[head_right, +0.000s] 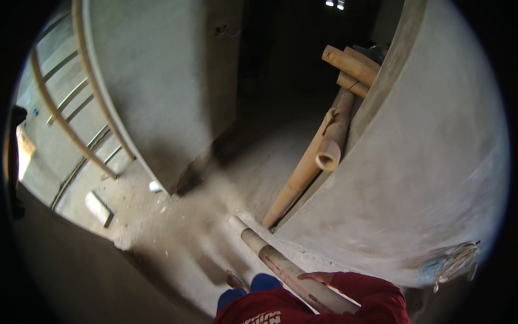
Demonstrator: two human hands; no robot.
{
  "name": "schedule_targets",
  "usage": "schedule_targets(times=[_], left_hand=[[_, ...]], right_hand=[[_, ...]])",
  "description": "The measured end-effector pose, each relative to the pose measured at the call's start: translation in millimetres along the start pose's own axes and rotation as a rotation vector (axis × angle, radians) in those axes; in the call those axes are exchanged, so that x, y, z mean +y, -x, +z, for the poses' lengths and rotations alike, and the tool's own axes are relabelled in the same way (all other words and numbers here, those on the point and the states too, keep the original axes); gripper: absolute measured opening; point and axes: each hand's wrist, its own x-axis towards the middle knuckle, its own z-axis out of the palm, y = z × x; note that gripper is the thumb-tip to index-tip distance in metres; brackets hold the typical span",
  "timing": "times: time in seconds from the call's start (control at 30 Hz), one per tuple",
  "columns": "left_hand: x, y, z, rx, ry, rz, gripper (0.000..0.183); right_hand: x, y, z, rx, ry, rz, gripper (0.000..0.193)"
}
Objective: The person applies glue to the ends of two gray PVC pipe fittings and joins them together. They then hold and rotate the assembled fitting to inspect the connection.
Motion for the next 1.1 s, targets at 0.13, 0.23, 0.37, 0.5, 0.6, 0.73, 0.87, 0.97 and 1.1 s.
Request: schedule_targets(times=[0.13,0.23,0.37,0.5,0.6,0.73,0.87,0.97,1.1], left_hand=[[123,-34,-20,-0.099,0.088,-0.019,0.071],[222,-76,-17,-0.212,0.225,-0.033,0.060],[344,-135,38,-0.207,0.213,0.001,0.037],[432,-169,127,-0.013,-0.166,0.151,0.028],[488,-182,181,-0.171,-0.293,0.122,0.052],[571,-203,266,-0.211,-0.545,0.132,0.036],[663,-231,322,-0.230,-1.128,0.311,0.027],[734,-248,358,-0.173,-1.674,0.406,0.029],[817,-265,448,-0.093,-0.945,0.060,0.021]], right_hand=[[-91,12,26,-0.008,-0.155,-0.094,0.069],[-139,-12,34,-0.034,-0.196,-0.225,0.070],[-209,-60,35,-0.047,-0.264,-0.338,0.070],[-290,-74,41,-0.029,-0.369,-0.340,0.070],[-342,-70,35,-0.009,-0.439,-0.330,0.070],[-405,-62,33,0.023,-0.543,-0.321,0.070],[-457,-71,47,0.026,-0.682,-0.314,0.070],[-491,-79,64,0.033,-0.811,-0.310,0.070],[-532,-93,78,0.036,-0.962,-0.348,0.070]])
